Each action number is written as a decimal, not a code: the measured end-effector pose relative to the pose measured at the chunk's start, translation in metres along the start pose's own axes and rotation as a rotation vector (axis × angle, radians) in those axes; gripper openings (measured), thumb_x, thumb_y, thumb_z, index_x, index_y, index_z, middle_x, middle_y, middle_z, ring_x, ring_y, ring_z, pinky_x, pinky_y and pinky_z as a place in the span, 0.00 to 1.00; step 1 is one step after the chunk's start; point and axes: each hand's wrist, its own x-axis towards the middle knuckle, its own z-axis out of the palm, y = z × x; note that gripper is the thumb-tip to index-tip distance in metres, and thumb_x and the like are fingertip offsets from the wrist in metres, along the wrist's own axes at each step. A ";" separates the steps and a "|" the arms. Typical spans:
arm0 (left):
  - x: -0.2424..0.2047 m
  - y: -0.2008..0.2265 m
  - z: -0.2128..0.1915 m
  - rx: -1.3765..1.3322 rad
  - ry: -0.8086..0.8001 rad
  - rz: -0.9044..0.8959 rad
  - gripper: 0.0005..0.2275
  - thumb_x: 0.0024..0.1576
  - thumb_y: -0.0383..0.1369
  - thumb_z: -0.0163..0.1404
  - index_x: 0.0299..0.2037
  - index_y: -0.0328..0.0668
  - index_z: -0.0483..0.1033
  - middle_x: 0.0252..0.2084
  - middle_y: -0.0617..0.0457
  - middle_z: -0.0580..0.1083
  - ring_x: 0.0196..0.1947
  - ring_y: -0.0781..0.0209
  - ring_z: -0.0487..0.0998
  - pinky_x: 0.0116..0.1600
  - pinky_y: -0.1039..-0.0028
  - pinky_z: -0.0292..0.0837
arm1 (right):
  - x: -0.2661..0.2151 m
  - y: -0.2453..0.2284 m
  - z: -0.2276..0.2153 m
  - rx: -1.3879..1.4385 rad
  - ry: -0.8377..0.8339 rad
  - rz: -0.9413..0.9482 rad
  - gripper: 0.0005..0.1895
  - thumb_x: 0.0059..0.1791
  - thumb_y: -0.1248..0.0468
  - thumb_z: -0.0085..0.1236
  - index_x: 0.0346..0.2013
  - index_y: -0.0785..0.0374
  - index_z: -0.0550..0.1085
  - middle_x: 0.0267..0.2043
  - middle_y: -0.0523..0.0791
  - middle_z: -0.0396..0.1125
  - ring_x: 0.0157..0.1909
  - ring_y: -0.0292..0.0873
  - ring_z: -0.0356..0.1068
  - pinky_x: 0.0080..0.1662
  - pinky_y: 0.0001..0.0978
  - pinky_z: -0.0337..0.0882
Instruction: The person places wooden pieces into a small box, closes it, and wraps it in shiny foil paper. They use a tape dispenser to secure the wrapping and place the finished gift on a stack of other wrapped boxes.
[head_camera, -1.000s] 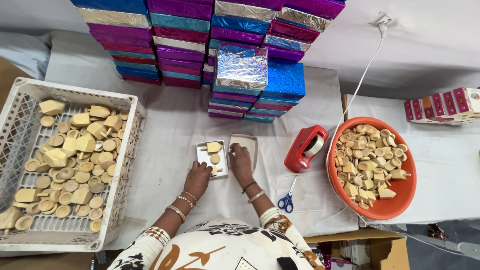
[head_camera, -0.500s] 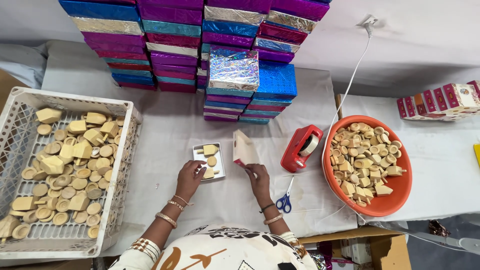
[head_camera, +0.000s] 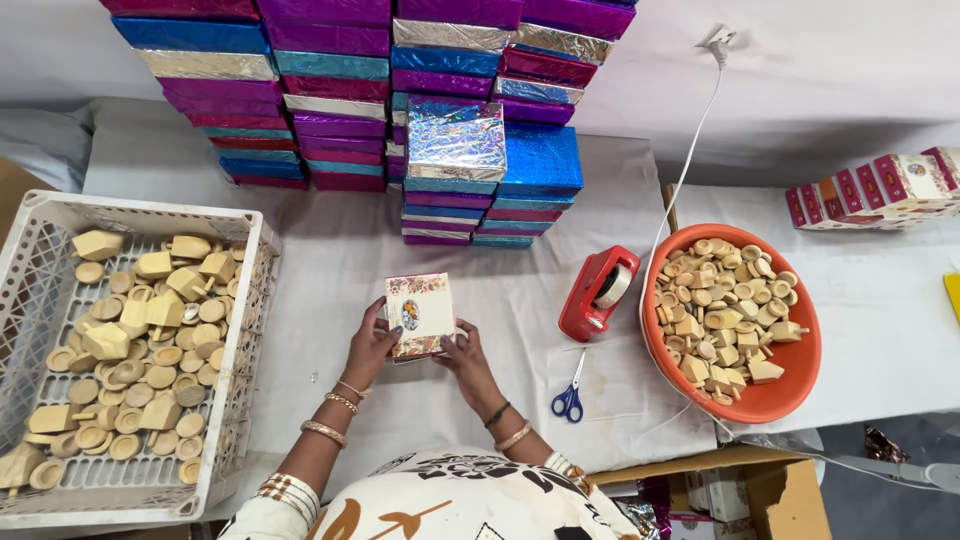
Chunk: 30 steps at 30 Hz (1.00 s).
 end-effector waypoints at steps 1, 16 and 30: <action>0.002 -0.015 -0.002 0.001 -0.001 -0.001 0.31 0.58 0.27 0.53 0.72 0.50 0.56 0.43 0.52 0.69 0.36 0.68 0.76 0.39 0.74 0.79 | 0.008 0.009 -0.007 0.001 0.001 0.001 0.25 0.52 0.64 0.55 0.63 0.54 0.61 0.51 0.43 0.67 0.52 0.37 0.70 0.53 0.35 0.75; 0.015 -0.069 -0.004 0.681 0.226 0.084 0.29 0.54 0.33 0.58 0.67 0.37 0.63 0.43 0.43 0.74 0.38 0.50 0.78 0.45 0.61 0.75 | 0.039 0.029 -0.020 -0.627 0.192 -0.057 0.24 0.51 0.61 0.60 0.60 0.64 0.68 0.38 0.43 0.68 0.38 0.36 0.68 0.40 0.28 0.71; 0.021 -0.115 -0.013 0.086 0.133 -0.302 0.17 0.59 0.34 0.53 0.52 0.34 0.62 0.32 0.42 0.74 0.27 0.57 0.75 0.32 0.64 0.75 | 0.062 0.050 -0.056 -0.390 0.104 0.197 0.25 0.51 0.53 0.58 0.58 0.64 0.70 0.47 0.44 0.71 0.47 0.37 0.71 0.49 0.30 0.74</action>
